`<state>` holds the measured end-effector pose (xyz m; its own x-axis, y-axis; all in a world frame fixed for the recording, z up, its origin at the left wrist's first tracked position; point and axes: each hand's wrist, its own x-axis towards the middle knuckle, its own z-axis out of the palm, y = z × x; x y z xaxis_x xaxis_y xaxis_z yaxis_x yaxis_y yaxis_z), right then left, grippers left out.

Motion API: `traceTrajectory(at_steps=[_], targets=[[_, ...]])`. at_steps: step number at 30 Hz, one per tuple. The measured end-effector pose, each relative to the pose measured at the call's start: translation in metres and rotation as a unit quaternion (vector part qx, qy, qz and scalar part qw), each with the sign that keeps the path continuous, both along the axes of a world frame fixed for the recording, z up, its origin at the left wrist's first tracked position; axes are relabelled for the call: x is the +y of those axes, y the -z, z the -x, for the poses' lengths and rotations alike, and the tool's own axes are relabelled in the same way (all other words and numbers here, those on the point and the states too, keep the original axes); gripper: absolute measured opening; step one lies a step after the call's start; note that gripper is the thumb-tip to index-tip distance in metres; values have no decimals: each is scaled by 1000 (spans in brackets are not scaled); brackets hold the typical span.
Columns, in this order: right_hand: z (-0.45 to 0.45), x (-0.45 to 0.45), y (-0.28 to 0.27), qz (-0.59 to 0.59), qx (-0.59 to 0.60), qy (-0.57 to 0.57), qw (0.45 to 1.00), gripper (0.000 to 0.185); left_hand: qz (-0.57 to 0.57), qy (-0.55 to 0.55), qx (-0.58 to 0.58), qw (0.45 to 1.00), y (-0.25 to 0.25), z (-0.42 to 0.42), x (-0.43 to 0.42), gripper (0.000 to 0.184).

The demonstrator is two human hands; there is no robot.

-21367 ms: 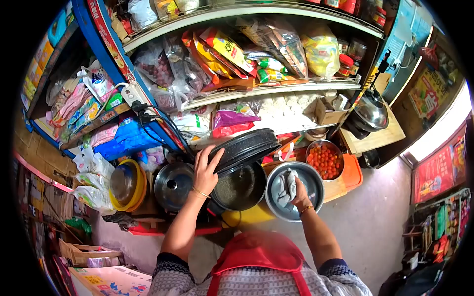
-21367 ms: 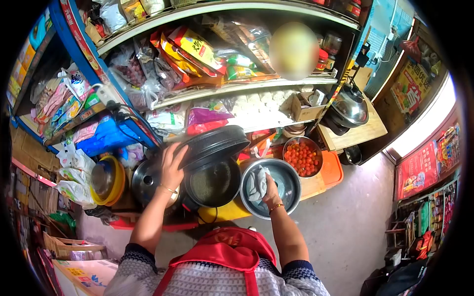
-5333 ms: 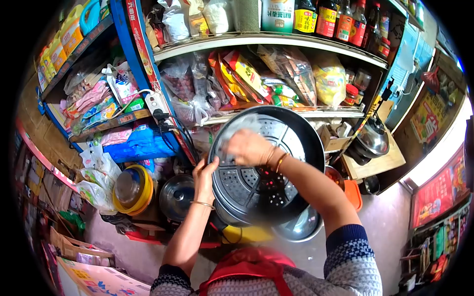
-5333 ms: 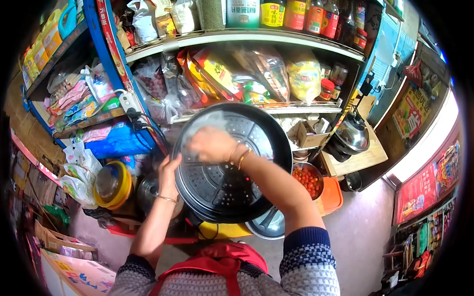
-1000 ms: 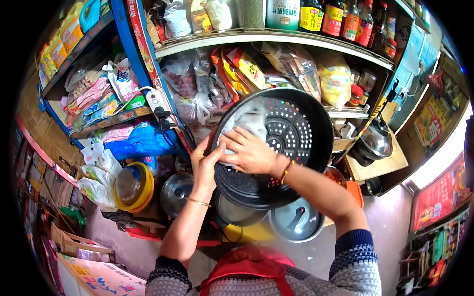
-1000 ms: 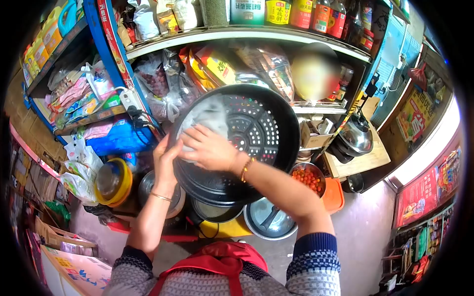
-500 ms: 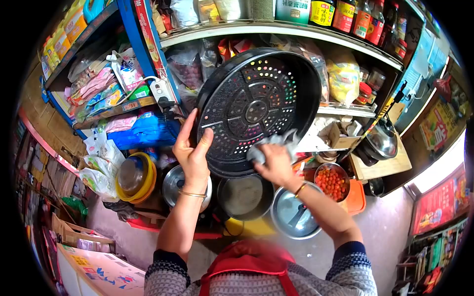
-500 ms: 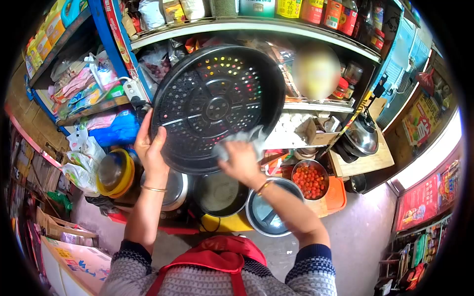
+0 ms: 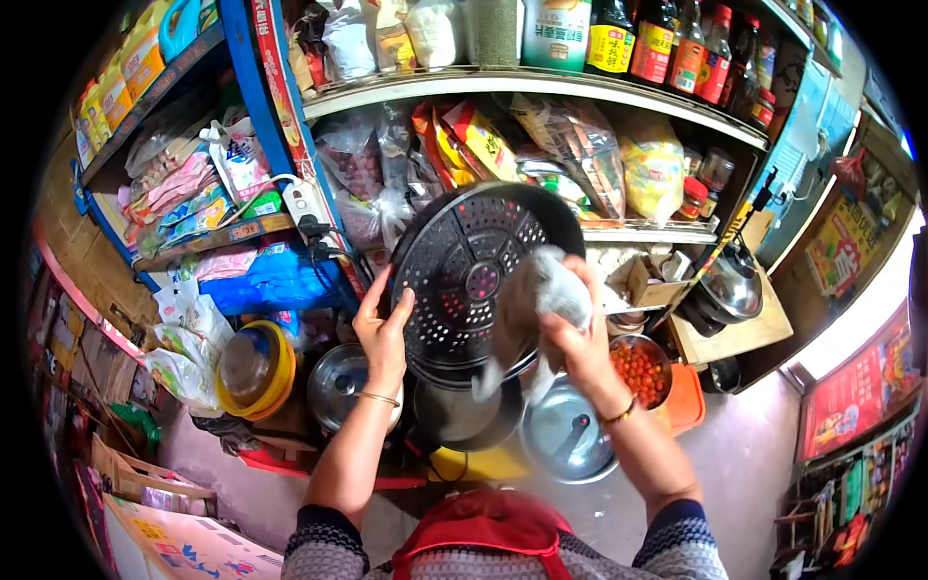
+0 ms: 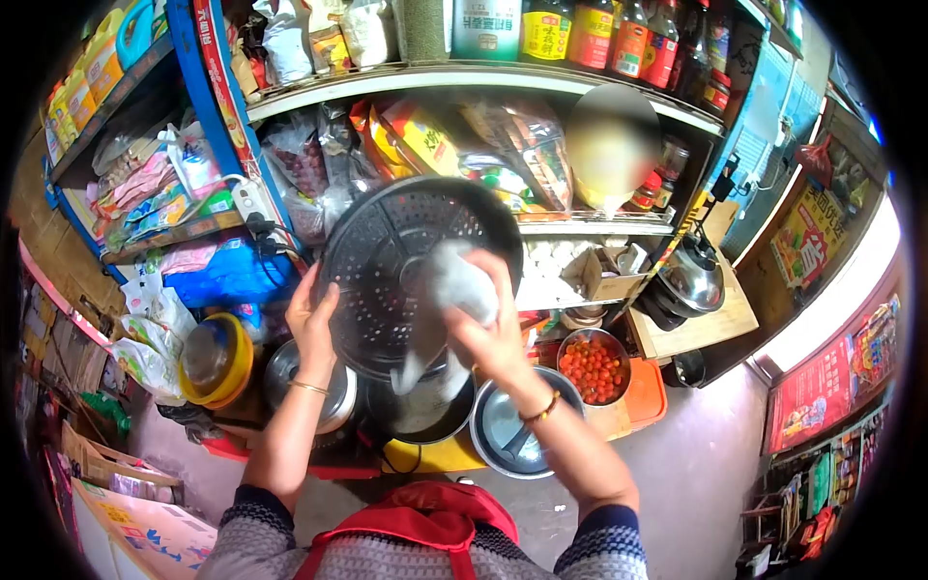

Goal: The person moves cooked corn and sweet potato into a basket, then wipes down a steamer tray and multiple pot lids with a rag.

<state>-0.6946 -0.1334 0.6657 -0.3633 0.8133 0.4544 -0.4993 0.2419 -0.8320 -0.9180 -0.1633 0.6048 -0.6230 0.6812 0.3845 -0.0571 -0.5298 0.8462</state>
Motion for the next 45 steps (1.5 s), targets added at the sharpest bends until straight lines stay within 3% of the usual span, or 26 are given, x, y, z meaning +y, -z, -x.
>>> traceTrajectory(at_steps=[1, 2, 4, 6, 8, 10, 12, 14, 16, 18, 19, 20, 23, 26, 28, 29, 30, 32, 34, 35, 37, 40, 42, 43, 44, 45], targets=[[-3, 16, -8, -175, -193, 85, 962, 52, 21, 11, 34, 999, 3, -1, 1, 45], [3, 20, -32, -464, -322, 194, 802, 61, 29, 37, 74, 996, 5, -4, 1, 44], [21, 23, -53, -659, -442, 227, 564, 44, 59, 80, 192, 976, -4, -20, -1, 43], [36, 46, -33, -621, -499, 157, 584, 36, 53, 84, 309, 946, -3, -29, -1, 38], [25, 67, -41, -644, -479, 140, 581, 40, 50, 130, 261, 955, -6, -26, -5, 37], [-1, 84, -47, -571, -458, 176, 658, 50, 67, 138, 167, 974, -14, -24, -16, 41], [-29, 107, -38, -349, -487, 221, 769, 52, 71, 133, 85, 985, -25, -18, -30, 47], [-53, 119, -11, -212, -341, 293, 868, 35, 37, 107, -1, 994, -33, -11, -35, 48], [-72, 127, 39, 43, -342, 277, 897, 31, -6, 104, -69, 992, -40, -6, -34, 46], [-59, 110, 106, 89, -187, 293, 933, 25, -36, 61, -90, 993, -41, -15, -28, 46], [-47, 96, 129, 233, -60, 219, 946, 24, -50, 65, -96, 992, -38, -21, -26, 47], [-31, 79, 147, 367, 70, 135, 918, 23, -62, 69, -102, 990, -34, -29, -25, 48], [11, 26, 168, 527, 269, -4, 806, 25, -59, -5, -38, 998, -11, -66, -29, 56], [17, 12, 178, 576, 275, -19, 769, 27, 7, -33, 149, 988, 8, -76, -35, 69], [-2, 25, 199, 560, 241, -56, 791, 27, -39, -165, 457, 873, 2, -59, -43, 80], [-12, 31, 191, 565, 230, -52, 791, 22, -47, -186, 641, 743, -8, -40, -50, 90], [-31, 28, 184, 554, 208, -33, 806, 18, -78, -112, 773, 620, -21, -32, -56, 83], [-55, 25, 156, 566, 152, -33, 810, 7, -74, 19, 857, 509, -50, -35, -56, 69], [-74, 22, 148, 544, 88, 21, 834, 4, -138, 27, 891, 431, -63, -49, -51, 27], [-87, 29, 153, 540, 76, -12, 838, 12, -146, 41, 910, 387, -63, -56, -48, 20], [-110, 33, 148, 516, 50, 4, 855, 3, -173, 75, 924, 333, -60, -72, -44, 12], [-123, 34, 94, 431, 112, 43, 894, 28, -138, 134, 855, 481, -69, -92, -44, 26], [-129, 38, 69, 414, 213, 6, 885, 46, -137, 80, 802, 576, -75, -95, -29, 39], [-130, 41, 63, 365, 241, 13, 899, 43, -127, 56, 749, 648, -78, -95, -17, 44], [-131, 44, 59, 314, 267, 19, 911, 40, -31, 98, 605, 790, -74, -90, -7, 47], [-132, 46, 62, 231, 189, 59, 953, 46, 52, 100, 508, 854, -69, -84, 0, 48]])
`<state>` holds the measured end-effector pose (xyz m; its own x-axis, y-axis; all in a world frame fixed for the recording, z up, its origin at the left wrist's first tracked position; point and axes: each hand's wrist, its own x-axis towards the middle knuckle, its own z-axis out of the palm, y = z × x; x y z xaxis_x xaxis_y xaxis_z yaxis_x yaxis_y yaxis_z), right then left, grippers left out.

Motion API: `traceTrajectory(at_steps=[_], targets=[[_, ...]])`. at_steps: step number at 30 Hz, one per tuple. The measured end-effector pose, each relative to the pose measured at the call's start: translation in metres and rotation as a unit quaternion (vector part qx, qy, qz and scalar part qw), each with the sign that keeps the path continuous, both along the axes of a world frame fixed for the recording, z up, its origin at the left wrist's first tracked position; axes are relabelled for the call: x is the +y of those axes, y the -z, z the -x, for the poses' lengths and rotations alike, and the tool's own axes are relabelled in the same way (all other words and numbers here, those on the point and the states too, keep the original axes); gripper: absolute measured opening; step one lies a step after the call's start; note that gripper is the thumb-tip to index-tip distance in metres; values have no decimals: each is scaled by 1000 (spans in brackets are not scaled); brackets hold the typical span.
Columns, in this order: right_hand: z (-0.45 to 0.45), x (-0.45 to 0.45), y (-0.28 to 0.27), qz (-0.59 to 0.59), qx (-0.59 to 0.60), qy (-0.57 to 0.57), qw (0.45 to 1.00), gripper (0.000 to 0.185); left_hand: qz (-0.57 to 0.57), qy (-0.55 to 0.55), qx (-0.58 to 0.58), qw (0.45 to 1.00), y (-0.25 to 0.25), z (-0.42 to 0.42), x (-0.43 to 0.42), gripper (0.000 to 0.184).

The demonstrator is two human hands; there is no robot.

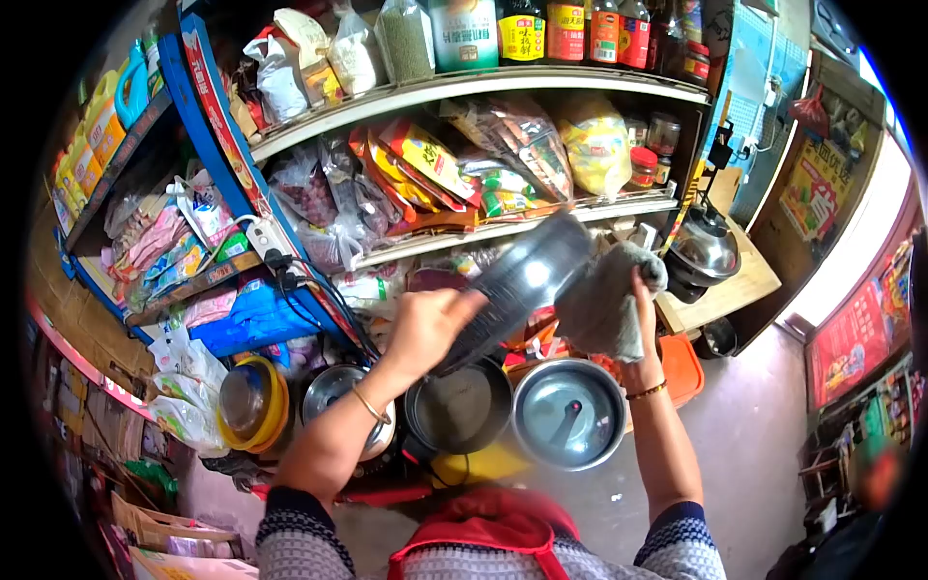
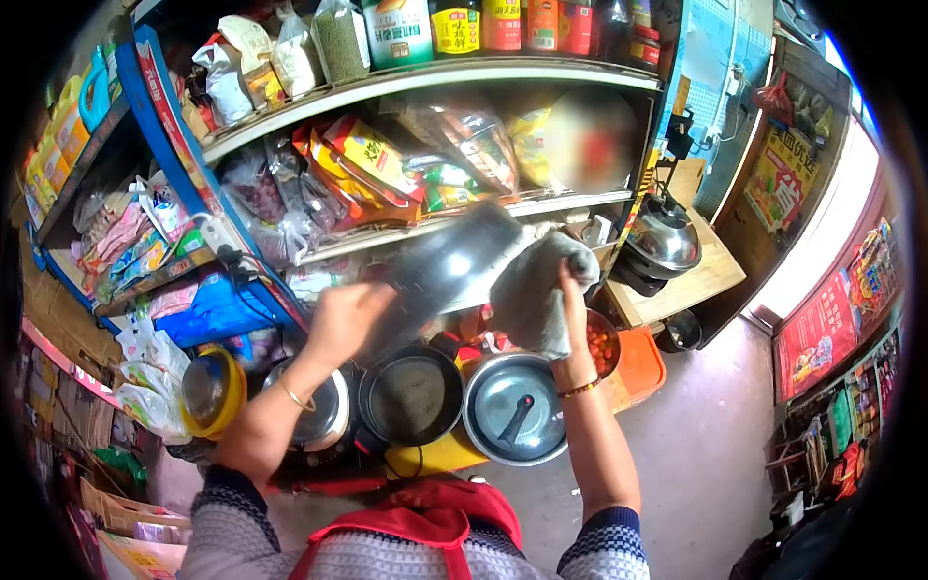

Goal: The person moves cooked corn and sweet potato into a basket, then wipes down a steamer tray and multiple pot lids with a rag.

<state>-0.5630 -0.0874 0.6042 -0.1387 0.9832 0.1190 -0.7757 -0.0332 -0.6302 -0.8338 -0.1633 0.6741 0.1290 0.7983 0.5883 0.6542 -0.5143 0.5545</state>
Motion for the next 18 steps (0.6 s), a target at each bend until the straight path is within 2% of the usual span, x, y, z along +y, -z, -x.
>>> traceTrajectory(at_steps=[1, 2, 3, 4, 5, 7, 8, 9, 10, 11, 12, 13, 14, 15, 16, 17, 18], targets=[[0, 3, 2, -77, -97, 35, 992, 53, 77, -51, -108, 990, 6, 3, 9, 50], [15, -9, -8, -199, -240, 65, 948, 60, 100, -58, -198, 973, 19, 3, 17, 50], [31, -21, -18, -318, -383, 136, 857, 69, 126, -63, -287, 947, 34, 0, 20, 50], [46, -32, -28, -409, -466, 218, 753, 80, 156, -95, -287, 940, 41, -6, 19, 50], [67, -46, -47, -478, -623, 213, 581, 84, 229, -70, -339, 910, 79, 2, 36, 42], [93, -60, -61, -555, -660, 180, 473, 64, 76, 74, -331, 938, 78, -20, 24, 33], [94, -56, -63, -479, -683, 116, 539, 56, 175, 57, -412, 892, 79, -13, 23, 28], [95, -48, -65, -396, -693, 52, 600, 48, 165, 63, -483, 858, 79, -21, 20, 32], [93, -21, -44, -497, -636, 276, 521, 50, 177, -9, -359, 917, 83, -10, 18, 36], [88, -14, -49, -403, -620, 228, 633, 47, 182, -81, -226, 954, 87, 1, 16, 42], [78, 10, -52, -272, -599, 148, 738, 45, 116, -65, -240, 962, 80, 1, 9, 50], [66, 31, -60, -253, -529, 117, 801, 43, 117, -67, -238, 962, 70, 0, 2, 50], [60, 54, -51, -232, -530, 179, 796, 42, 128, -50, -296, 945, 60, -1, -5, 51], [68, 56, -43, -274, -498, 230, 790, 42, 136, -33, -353, 925, 54, 0, -7, 51], [82, 52, -30, -300, -483, 271, 777, 45, 184, -44, -355, 916, 74, 16, 0, 47], [98, 36, -14, -325, -466, 312, 761, 50, 179, -44, -355, 916, 63, 9, 2, 47], [114, 11, -4, -367, -504, 287, 727, 55, 177, -80, -472, 860, 48, -5, 0, 45]])
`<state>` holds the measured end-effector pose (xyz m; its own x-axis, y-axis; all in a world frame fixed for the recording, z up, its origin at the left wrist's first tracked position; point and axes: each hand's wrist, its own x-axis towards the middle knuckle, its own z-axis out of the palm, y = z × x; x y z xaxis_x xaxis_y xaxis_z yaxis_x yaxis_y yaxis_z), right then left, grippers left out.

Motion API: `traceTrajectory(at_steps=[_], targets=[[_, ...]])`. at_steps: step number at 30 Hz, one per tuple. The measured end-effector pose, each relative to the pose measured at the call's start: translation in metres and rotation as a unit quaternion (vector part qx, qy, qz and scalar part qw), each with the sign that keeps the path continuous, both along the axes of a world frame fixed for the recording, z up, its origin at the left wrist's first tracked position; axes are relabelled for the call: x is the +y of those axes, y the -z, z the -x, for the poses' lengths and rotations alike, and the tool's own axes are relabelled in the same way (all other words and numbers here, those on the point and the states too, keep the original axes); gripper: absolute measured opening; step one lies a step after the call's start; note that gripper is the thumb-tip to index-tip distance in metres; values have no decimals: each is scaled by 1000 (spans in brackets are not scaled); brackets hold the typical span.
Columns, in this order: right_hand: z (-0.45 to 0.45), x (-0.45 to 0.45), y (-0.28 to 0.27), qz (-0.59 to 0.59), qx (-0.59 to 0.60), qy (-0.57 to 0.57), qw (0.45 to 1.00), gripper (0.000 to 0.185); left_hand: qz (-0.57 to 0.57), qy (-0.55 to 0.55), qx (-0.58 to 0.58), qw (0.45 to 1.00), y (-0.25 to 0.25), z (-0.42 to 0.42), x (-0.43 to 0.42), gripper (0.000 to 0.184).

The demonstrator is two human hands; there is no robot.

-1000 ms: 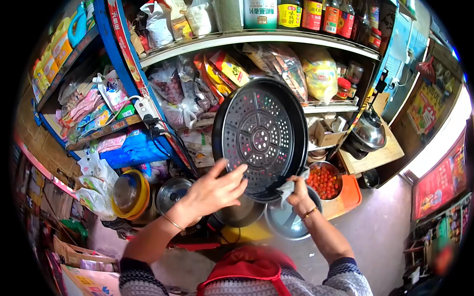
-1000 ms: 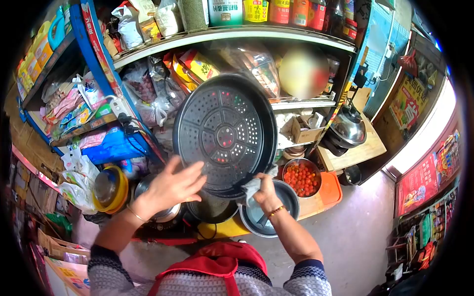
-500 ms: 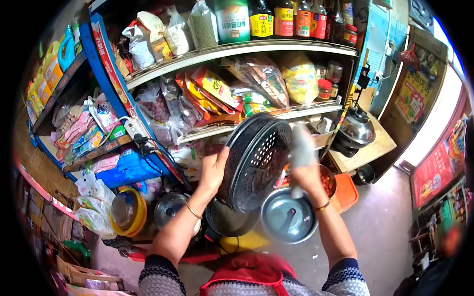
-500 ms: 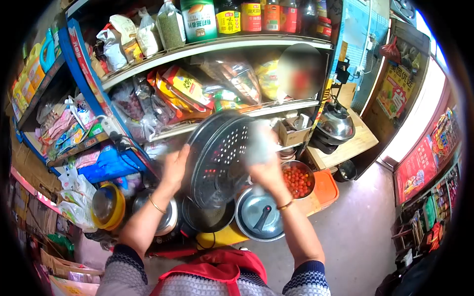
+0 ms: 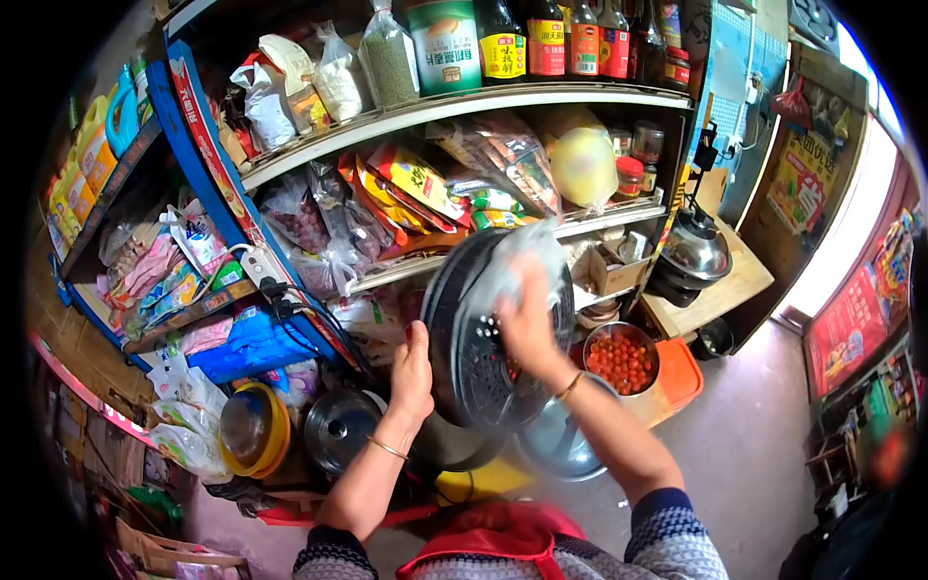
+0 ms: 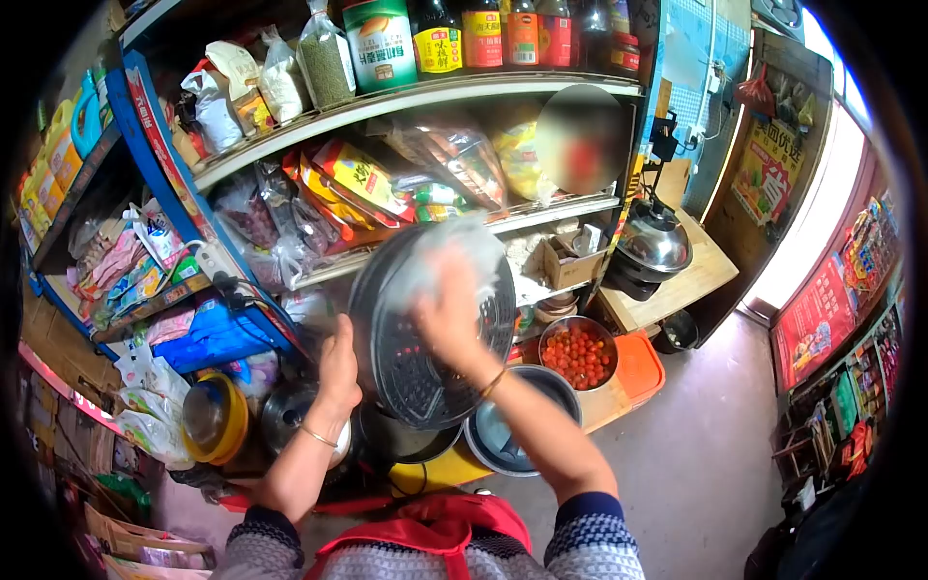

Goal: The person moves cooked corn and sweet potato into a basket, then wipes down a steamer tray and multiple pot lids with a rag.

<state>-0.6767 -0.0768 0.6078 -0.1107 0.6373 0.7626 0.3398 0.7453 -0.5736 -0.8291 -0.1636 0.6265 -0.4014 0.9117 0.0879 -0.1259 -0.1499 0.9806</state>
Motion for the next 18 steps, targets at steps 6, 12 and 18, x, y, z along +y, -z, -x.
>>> traceTrajectory(at_steps=[6, 12, 18], targets=[[11, -37, -15, -57, -167, -55, 983, 62, -40, 61, -194, 978, 21, 36, 0, 53], [-1, 30, 13, 86, -25, 29, 996, 61, -39, -43, -243, 968, -1, 30, -10, 57], [26, -53, -39, -52, -235, -115, 964, 72, -83, 46, -203, 975, 6, 39, -9, 54]])
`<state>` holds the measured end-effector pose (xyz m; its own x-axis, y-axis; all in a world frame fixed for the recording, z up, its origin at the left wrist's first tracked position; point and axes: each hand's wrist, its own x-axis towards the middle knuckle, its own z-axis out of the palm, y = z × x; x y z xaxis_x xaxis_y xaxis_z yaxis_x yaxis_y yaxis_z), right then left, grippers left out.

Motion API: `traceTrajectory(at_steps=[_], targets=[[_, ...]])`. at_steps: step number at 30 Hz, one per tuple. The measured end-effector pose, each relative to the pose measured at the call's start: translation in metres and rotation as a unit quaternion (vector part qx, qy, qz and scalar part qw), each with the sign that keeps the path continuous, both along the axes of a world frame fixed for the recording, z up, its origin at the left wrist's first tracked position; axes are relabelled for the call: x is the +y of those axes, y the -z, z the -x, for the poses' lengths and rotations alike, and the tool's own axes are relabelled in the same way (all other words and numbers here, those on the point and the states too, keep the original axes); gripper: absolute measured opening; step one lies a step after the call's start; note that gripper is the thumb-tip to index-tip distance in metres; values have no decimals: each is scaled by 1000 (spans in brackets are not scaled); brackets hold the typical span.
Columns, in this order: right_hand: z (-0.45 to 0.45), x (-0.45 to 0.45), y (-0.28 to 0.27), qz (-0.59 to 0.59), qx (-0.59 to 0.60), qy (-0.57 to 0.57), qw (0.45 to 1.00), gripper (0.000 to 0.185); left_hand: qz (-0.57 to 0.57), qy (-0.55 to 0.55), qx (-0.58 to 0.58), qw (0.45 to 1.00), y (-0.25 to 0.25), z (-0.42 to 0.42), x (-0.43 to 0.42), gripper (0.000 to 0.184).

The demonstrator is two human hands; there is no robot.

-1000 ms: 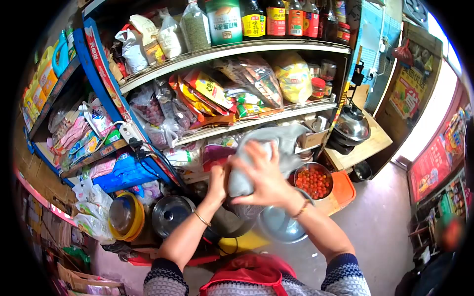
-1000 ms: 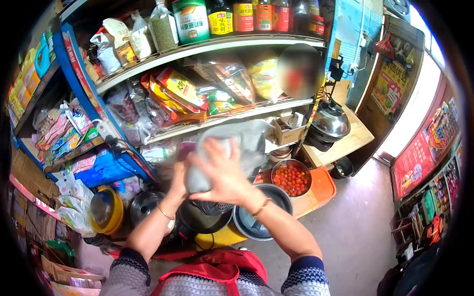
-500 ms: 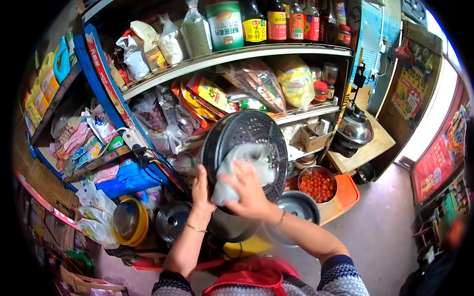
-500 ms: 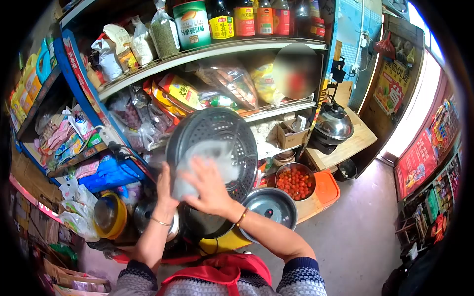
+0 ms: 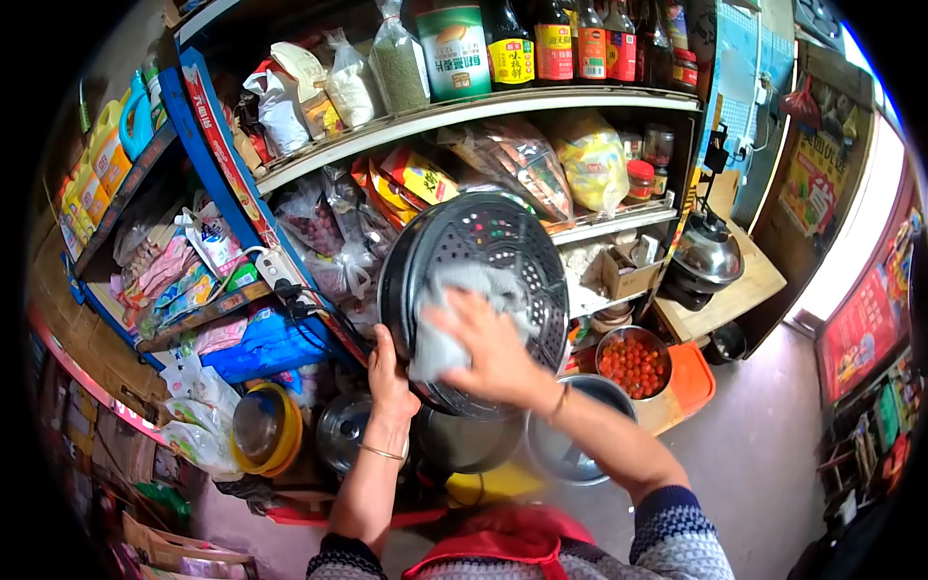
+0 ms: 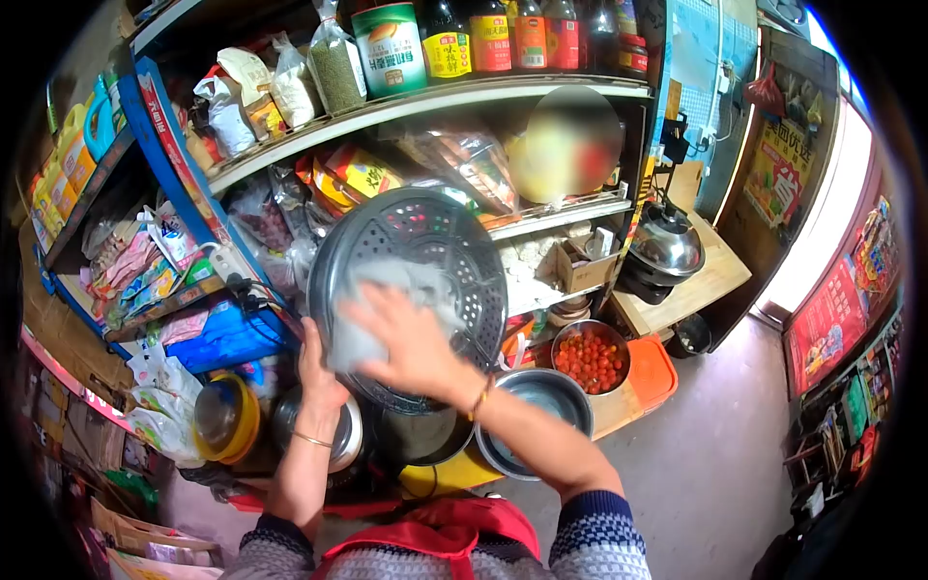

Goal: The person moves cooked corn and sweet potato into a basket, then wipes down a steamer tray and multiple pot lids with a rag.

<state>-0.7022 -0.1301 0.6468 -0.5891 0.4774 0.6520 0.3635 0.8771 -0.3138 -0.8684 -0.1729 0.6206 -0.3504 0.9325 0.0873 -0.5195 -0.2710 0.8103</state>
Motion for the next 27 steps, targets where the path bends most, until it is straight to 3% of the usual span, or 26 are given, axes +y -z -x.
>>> traceTrajectory(at_steps=[3, 4, 5, 7, 11, 13, 15, 16, 17, 19, 21, 23, 27], targets=[[-6, 64, -36, -23, 154, 57, 986, 62, 22, 14, 33, 999, 0, 6, -6, 56], [-10, 88, -34, 34, 218, 86, 972, 54, 10, 5, -2, 1000, 0, 7, -9, 57], [-20, 98, -38, 25, 201, 145, 968, 50, -1, -4, -36, 999, 0, 8, -11, 58], [-37, 120, -3, 45, 185, 142, 971, 50, -4, -21, -87, 996, -6, 8, -17, 61], [-17, 40, 49, 92, 127, 150, 976, 56, 11, -82, -91, 992, -10, 7, -10, 63], [4, -6, 52, 97, 121, 89, 984, 63, 26, -117, -78, 990, -8, 2, -7, 65], [21, -47, 32, 42, 118, 37, 991, 65, -26, -106, -48, 993, 4, 3, 0, 59], [21, -57, 18, 29, 91, 4, 995, 65, -14, -49, -27, 998, 8, 9, -2, 57], [20, -63, 11, 15, 63, -30, 997, 64, -38, 52, -84, 994, 6, 15, 1, 60], [13, -51, 16, 2, 55, -30, 998, 61, -58, -75, -34, 995, -6, 0, -7, 66], [-8, -21, 33, 29, 103, 41, 993, 61, -101, 26, -136, 985, -6, 10, -10, 67], [-30, 22, 51, 27, 117, 169, 978, 51, -95, 28, -140, 985, -11, 13, -24, 65], [-43, 68, 58, 125, 202, 174, 956, 44, -37, -46, -117, 991, -4, 9, -23, 67]])
